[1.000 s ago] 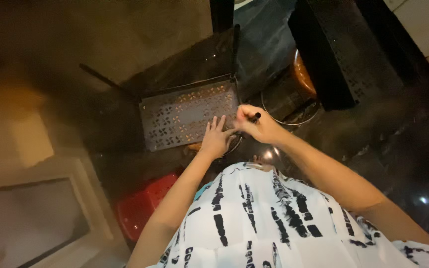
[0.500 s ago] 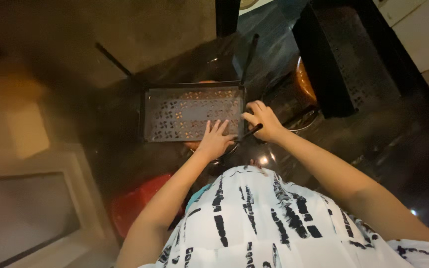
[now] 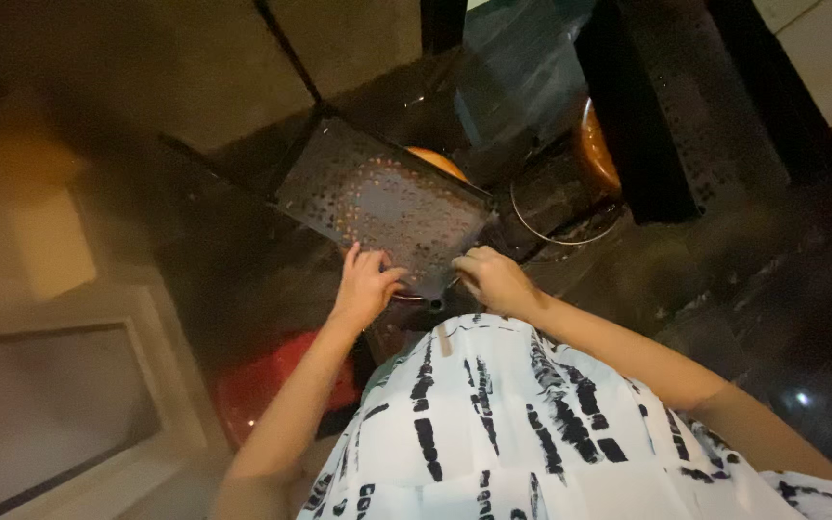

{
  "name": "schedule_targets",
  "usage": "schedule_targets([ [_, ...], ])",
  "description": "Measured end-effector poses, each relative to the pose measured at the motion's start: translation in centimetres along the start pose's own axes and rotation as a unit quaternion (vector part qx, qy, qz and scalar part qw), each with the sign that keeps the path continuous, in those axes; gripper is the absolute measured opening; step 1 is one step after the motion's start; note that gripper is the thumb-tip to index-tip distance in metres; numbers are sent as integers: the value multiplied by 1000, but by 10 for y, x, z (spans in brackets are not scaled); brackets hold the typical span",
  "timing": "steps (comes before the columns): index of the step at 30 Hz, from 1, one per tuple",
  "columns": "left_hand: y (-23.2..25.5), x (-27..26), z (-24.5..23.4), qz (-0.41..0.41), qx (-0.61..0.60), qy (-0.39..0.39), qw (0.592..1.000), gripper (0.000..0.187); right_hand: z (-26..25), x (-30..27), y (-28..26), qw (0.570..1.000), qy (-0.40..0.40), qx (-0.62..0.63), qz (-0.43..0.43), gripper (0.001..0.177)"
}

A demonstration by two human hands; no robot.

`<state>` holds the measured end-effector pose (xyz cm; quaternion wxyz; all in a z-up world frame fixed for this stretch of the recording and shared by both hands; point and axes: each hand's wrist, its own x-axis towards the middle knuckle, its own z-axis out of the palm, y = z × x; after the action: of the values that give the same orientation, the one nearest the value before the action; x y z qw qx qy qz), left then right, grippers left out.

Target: The person assembles a perforated metal tray by inserting and tightening black rods into the tray's corner holes. They handle the tray and rods by hand, adjusting the tray's position and securing the rods to form a frame.

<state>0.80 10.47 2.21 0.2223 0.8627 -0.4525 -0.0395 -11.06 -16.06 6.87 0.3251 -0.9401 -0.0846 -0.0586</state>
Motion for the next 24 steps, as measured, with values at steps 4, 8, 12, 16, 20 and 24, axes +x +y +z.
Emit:
schedule_targets([
  [4,-6,1,-20,-23,-11,-51,998,31,-1,0,-13,999,-34,23,21,24],
  [8,0,17,-31,-87,27,-131,987,49,-5,0,-18,998,-48,18,27,33],
  [12,5,46,-29,-105,17,-105,989,56,-20,-1,-6,992,-50,116,28,28],
  [16,8,86,-8,-97,-31,-72,992,57,-68,18,29,921,-304,22,243,32],
  [20,14,119,19,-92,-4,-67,994,82,-129,46,41,979,-45,100,172,44],
  [24,20,137,38,-162,77,-184,966,101,-167,74,22,938,-106,326,46,26],
])
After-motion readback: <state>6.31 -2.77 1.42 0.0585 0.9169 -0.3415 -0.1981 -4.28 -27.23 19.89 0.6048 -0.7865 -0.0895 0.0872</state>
